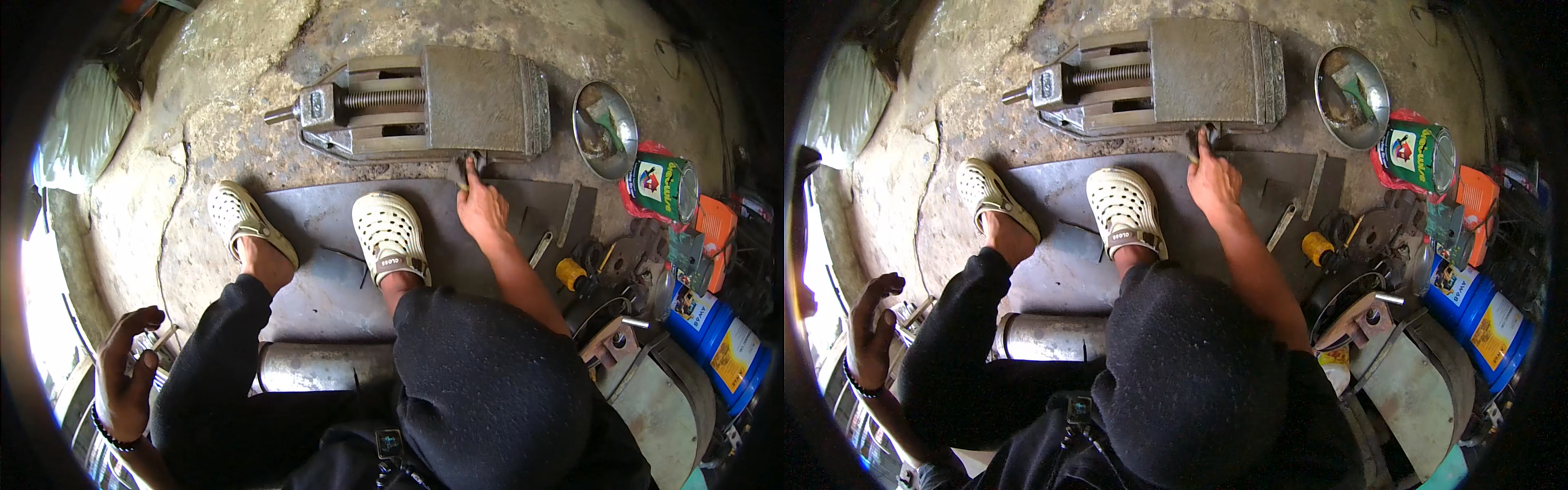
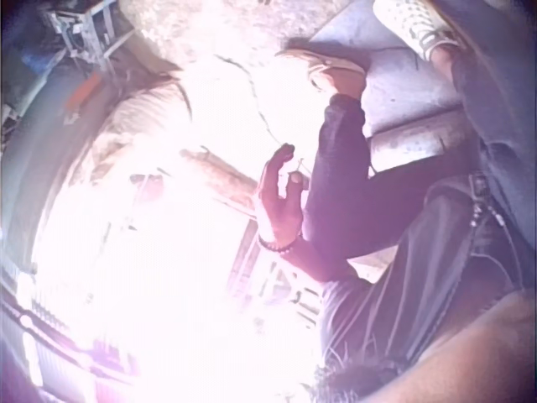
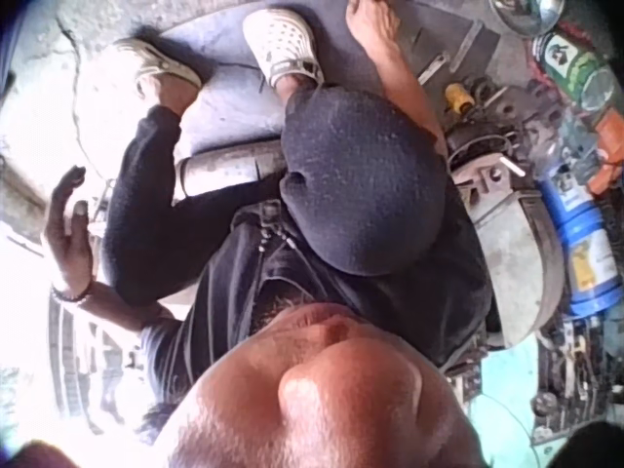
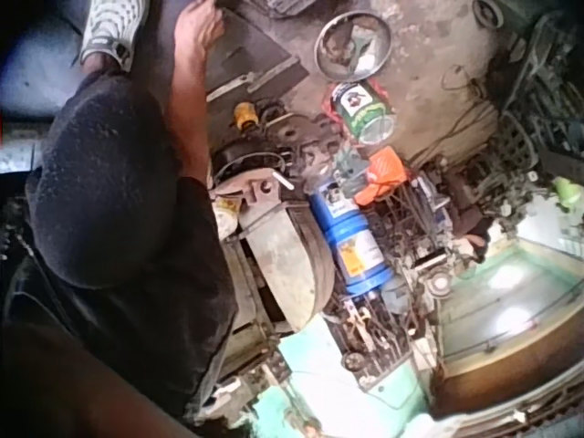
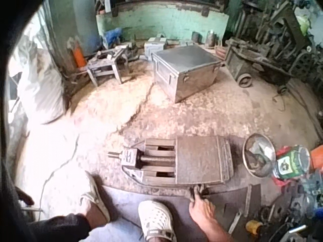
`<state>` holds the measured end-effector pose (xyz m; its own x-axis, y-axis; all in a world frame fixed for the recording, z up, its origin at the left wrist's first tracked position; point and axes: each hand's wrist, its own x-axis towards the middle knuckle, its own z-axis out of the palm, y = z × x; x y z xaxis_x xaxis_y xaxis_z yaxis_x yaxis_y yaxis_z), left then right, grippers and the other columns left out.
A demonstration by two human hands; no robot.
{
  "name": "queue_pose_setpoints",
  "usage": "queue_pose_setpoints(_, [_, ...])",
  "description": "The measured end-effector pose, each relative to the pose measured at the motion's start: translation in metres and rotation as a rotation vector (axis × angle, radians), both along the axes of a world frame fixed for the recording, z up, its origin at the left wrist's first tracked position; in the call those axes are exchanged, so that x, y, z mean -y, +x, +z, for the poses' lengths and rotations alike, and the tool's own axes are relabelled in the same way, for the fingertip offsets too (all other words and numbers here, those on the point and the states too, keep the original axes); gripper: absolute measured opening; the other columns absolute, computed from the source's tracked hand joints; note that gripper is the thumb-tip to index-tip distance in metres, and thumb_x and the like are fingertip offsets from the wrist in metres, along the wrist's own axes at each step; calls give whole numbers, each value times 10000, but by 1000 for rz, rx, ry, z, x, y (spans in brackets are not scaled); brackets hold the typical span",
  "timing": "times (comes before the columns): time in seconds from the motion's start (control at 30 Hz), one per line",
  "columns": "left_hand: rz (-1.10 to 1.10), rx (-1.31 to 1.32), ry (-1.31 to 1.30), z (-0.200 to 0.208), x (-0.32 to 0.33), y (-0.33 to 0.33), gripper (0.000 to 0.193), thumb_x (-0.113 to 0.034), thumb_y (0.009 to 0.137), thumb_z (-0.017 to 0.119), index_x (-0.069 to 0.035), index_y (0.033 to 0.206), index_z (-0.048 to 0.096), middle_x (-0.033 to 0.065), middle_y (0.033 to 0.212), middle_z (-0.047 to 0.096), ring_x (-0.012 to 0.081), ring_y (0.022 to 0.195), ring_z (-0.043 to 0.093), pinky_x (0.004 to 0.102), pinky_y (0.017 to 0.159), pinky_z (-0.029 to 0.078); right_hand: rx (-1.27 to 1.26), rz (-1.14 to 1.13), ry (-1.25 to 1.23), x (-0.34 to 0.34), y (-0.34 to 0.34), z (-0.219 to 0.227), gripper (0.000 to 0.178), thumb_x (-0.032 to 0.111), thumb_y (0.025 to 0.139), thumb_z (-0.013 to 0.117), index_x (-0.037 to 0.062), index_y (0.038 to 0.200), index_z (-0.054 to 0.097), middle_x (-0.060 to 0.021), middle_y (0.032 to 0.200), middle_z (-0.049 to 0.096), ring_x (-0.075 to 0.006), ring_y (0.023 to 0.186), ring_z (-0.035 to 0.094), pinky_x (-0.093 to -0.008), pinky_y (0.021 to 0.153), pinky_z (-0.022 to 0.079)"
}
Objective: The person scrubs a metal vise with a cloth and a small brush, then wipes it down. The person then opens a paint can and places a brush inside a container.
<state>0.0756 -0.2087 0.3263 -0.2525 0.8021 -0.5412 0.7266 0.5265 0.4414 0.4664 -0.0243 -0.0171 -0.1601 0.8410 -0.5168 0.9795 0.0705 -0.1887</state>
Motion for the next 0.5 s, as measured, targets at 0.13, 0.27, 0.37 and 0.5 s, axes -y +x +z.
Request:
queue_pose_setpoints(0.13, [-15, 13, -7, 1, -3, 3, 562, -429, 904, 564, 64, 1169, 613, 223, 1107, 662, 349, 1045, 633, 432, 934, 463, 33, 85, -13, -8, -1, 5, 681, 244, 886, 603, 211, 1515, 344, -242, 876, 689, -426, 828, 679, -538, 795, 531])
queue_pose_setpoints(0.27, [-28, 10, -17, 0, -3, 4, 571, -441, 905, 569, 59, 1177, 613, 222, 1116, 663, 348, 1060, 632, 431, 943, 460, 16, 179, 12, -23, 7, 11, 643, 234, 881, 609, 260, 1486, 394, -227, 911, 698, -417, 864, 681, -516, 822, 537])
queue_pose_setpoints(0.37, [-17, 12, -20, -4, 1, 2, 569, -441, 910, 571, 57, 1183, 612, 218, 1116, 664, 342, 1059, 632, 428, 944, 460, 19, 277, 41, -37, 23, 16, 605, 245, 874, 614, 296, 1453, 448, -213, 902, 700, -403, 864, 680, -503, 830, 534])
queue_pose_setpoints(0.5, [8, -39, -5, -5, 7, -3, 564, -436, 919, 574, 59, 1185, 611, 214, 1115, 665, 333, 1058, 632, 424, 944, 462, 34, 258, 3, -47, 33, 18, 596, 223, 875, 589, 300, 1449, 450, -225, 956, 691, -419, 914, 660, -509, 873, 513])
